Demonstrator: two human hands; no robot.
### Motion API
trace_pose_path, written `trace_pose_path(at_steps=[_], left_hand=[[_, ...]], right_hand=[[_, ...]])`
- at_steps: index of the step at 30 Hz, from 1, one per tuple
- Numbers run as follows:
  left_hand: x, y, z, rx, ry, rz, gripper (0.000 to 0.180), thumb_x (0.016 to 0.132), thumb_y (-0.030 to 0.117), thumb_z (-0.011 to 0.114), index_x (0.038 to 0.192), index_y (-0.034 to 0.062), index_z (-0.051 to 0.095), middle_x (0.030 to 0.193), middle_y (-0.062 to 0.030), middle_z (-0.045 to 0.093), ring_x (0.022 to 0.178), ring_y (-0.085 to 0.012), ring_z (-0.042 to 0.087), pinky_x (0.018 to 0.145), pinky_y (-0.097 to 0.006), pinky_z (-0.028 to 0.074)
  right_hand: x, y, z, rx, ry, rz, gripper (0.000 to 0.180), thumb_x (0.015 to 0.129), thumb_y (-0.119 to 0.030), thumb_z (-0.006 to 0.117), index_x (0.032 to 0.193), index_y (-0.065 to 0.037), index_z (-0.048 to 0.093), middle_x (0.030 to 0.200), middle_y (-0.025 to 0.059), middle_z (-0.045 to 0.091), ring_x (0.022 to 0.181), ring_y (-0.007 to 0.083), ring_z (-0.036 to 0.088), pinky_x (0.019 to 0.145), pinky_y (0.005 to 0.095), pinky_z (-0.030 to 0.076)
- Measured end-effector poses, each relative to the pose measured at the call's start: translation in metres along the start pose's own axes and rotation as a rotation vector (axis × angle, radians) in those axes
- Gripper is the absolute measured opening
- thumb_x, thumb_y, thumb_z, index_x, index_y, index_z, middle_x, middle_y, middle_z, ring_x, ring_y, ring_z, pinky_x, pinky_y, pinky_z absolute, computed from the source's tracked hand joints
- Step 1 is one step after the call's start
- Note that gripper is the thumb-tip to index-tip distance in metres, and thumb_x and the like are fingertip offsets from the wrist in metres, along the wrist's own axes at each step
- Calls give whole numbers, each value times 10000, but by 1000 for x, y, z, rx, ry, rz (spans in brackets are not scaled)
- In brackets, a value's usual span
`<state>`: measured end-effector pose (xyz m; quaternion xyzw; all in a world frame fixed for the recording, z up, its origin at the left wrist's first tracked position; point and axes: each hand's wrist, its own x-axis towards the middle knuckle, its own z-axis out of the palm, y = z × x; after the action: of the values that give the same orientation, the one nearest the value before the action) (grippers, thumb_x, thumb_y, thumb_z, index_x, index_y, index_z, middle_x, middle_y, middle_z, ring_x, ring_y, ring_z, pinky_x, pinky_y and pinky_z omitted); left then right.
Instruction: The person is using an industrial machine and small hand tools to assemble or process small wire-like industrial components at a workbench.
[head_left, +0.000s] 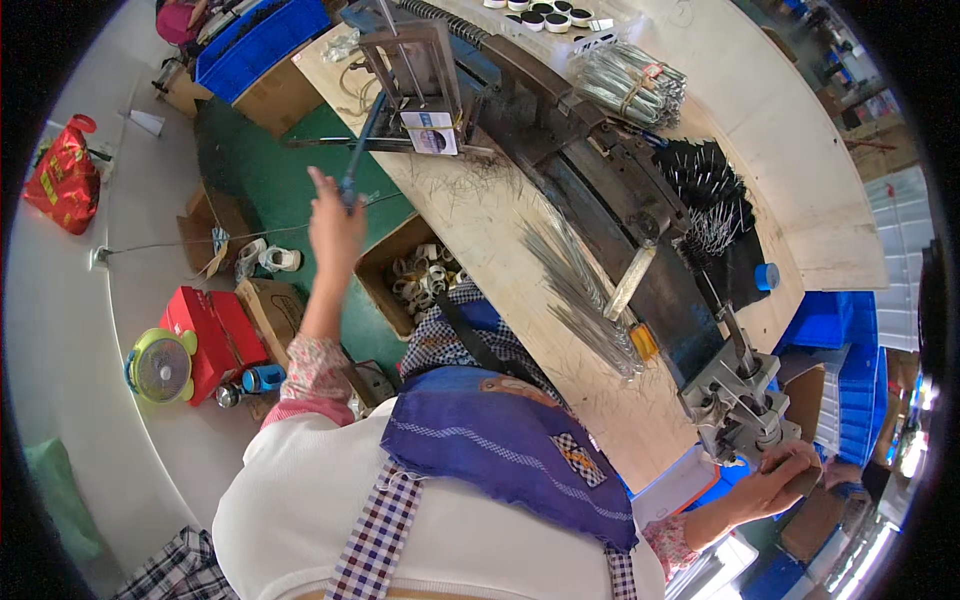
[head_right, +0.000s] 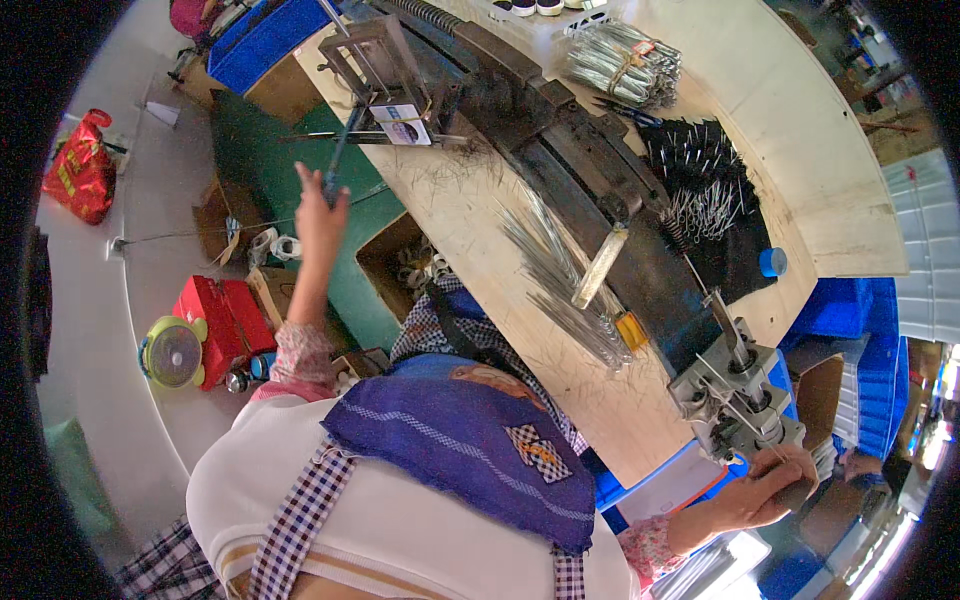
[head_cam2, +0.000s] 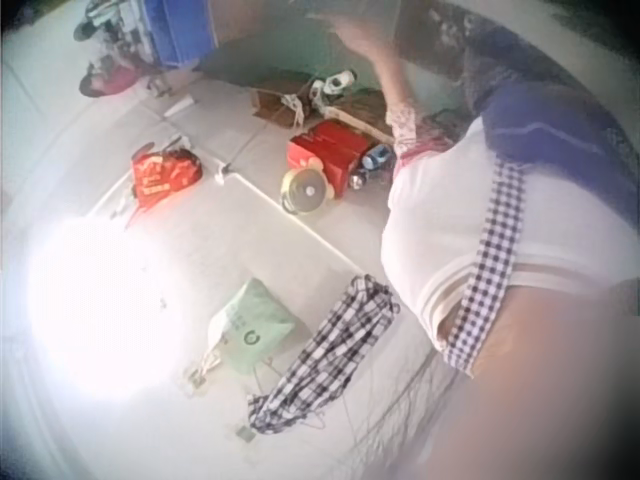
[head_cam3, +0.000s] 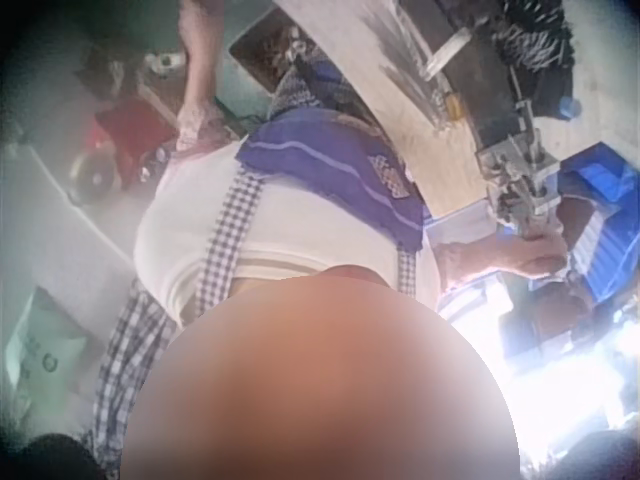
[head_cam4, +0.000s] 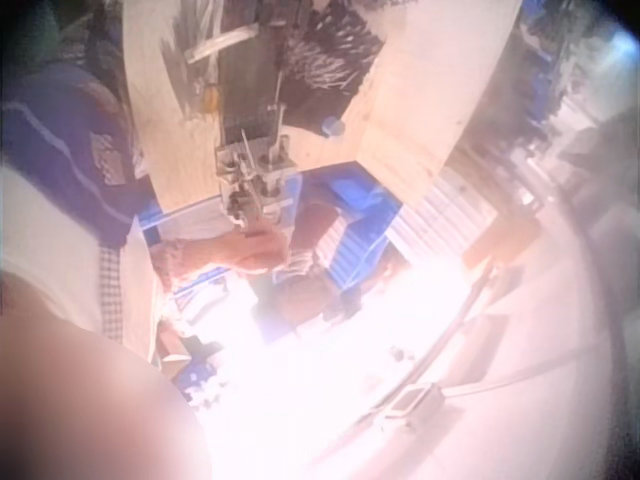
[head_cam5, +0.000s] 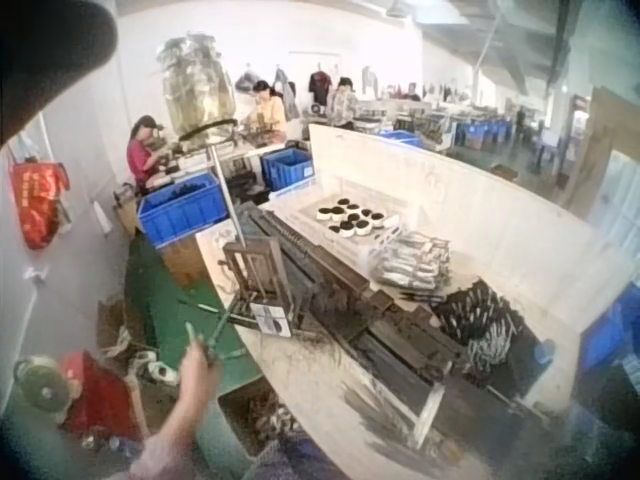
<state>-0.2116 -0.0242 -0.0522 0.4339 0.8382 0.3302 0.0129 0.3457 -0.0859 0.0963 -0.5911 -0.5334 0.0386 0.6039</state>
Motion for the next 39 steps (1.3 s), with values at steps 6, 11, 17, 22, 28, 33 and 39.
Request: trace_pose_path(at_steps=[6, 11, 17, 22, 28, 33, 39], left_hand=[[-83, 173, -23, -408, -356, 856, 775, 880, 253, 582, 1468, -29, 163, 1517, -224, 217, 1417, -370, 177, 1143, -509, 94], [-115, 268, -36, -757, -1561, 706, 278, 976, 173, 463, 1199, 10, 487, 1193, -179, 550, 1094, -327, 543, 908, -440, 442], [-82, 209, 2, -843, -989, 518, 236, 1011, 245, 416, 973, 39, 525, 974, -76, 547, 784, -150, 551, 719, -304, 464], [-130, 238, 33, -1056, -1427, -100, 257, 1023, 273, 387, 932, 74, 522, 791, -21, 477, 647, -93, 444, 599, -252, 410], [-97, 281, -16, -1534, -1691, -377, 189, 1011, 229, 421, 955, 77, 518, 758, 11, 477, 455, -27, 321, 379, -185, 245], [-33, 228, 4, -2271, -1546, -561, 252, 1030, 237, 359, 1118, 60, 515, 676, 18, 371, 395, -35, 269, 347, -203, 205], [-53, 230, -18, -947, -1403, 284, 407, 906, 159, 575, 541, -12, 526, 563, -48, 530, 499, -58, 475, 450, -219, 311]], right_hand=[[0, -25, 37, -104, -428, 29, 44, 879, 25, 534, 901, -7, 555, 807, 45, 542, 639, 87, 496, 586, 212, 403], [-1, -65, 91, 41, -715, -233, 190, 728, 44, 662, 905, -14, 623, 873, 126, 660, 787, 265, 661, 707, 337, 519], [27, -18, 84, -262, -565, -132, 122, 819, 5, 606, 937, -23, 613, 867, 121, 624, 772, 310, 636, 688, 343, 520], [33, 11, 114, -424, -589, -430, 148, 776, -8, 581, 920, -30, 613, 887, 113, 552, 825, 293, 596, 702, 384, 508], [37, 11, 128, -454, -678, -528, 197, 752, -1, 617, 948, -20, 617, 872, 93, 579, 821, 280, 593, 681, 381, 511], [37, 13, 137, -516, -739, -575, 185, 753, -15, 633, 933, -20, 592, 847, 96, 584, 828, 268, 598, 690, 366, 509], [117, 36, 122, -517, -684, 213, 218, 898, -223, 596, 956, -14, 620, 764, 84, 660, 625, 134, 615, 528, 314, 507]])
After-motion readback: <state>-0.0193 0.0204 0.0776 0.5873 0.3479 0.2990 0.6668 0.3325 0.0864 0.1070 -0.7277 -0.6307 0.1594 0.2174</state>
